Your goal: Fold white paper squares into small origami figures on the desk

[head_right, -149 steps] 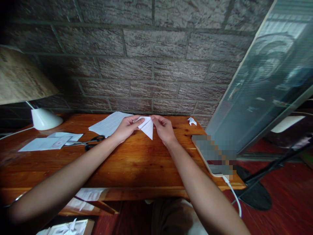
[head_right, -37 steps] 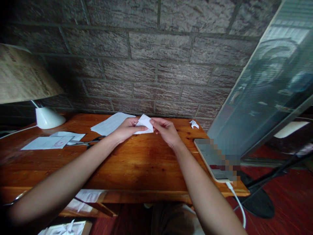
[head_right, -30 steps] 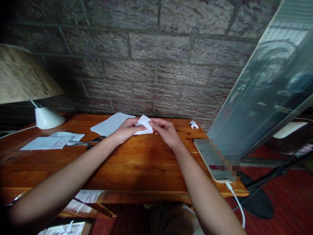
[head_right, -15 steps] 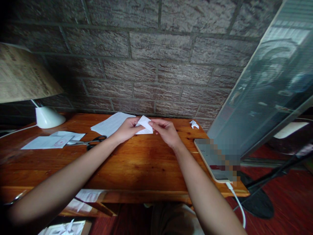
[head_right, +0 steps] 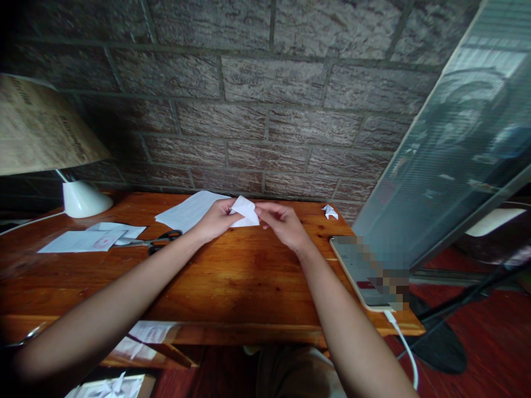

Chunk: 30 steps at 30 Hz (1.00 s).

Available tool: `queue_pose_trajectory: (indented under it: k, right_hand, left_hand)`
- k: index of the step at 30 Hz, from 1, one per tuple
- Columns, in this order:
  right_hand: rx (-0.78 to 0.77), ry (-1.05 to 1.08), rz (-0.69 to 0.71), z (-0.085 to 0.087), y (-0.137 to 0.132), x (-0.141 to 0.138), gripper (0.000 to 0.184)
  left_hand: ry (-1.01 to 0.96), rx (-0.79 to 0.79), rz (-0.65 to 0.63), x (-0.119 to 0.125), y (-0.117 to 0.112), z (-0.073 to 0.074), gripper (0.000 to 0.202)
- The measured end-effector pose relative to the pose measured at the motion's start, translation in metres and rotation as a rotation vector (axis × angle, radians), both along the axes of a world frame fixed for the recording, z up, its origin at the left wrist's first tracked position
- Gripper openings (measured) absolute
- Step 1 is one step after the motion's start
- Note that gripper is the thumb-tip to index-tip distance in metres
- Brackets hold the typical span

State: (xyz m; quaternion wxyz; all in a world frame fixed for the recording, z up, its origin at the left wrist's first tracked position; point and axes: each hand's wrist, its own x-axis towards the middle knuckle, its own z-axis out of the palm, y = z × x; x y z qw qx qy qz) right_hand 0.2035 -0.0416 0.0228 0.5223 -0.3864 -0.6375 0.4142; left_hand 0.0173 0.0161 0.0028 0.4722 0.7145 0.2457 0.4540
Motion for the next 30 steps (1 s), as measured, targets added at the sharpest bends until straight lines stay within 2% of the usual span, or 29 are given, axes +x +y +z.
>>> queue_pose_trajectory:
  k: [9,18,30]
  right_hand:
    - [0.039,-0.059,0.015,-0.0004,0.0011,-0.0004,0.030]
    - [0.036,-0.041,-0.017,-0.0023,0.0032,0.0021,0.030]
    - [0.050,-0.082,-0.041,-0.0006,0.0013,0.0003,0.030]
  left_hand:
    - [0.037,0.034,0.038,-0.0003,-0.0016,0.0011,0.025]
    - [0.031,0.042,-0.053,-0.0002,-0.0025,0.0038,0.027]
    - [0.052,0.043,0.080,0.0031,-0.0075,0.0042,0.034]
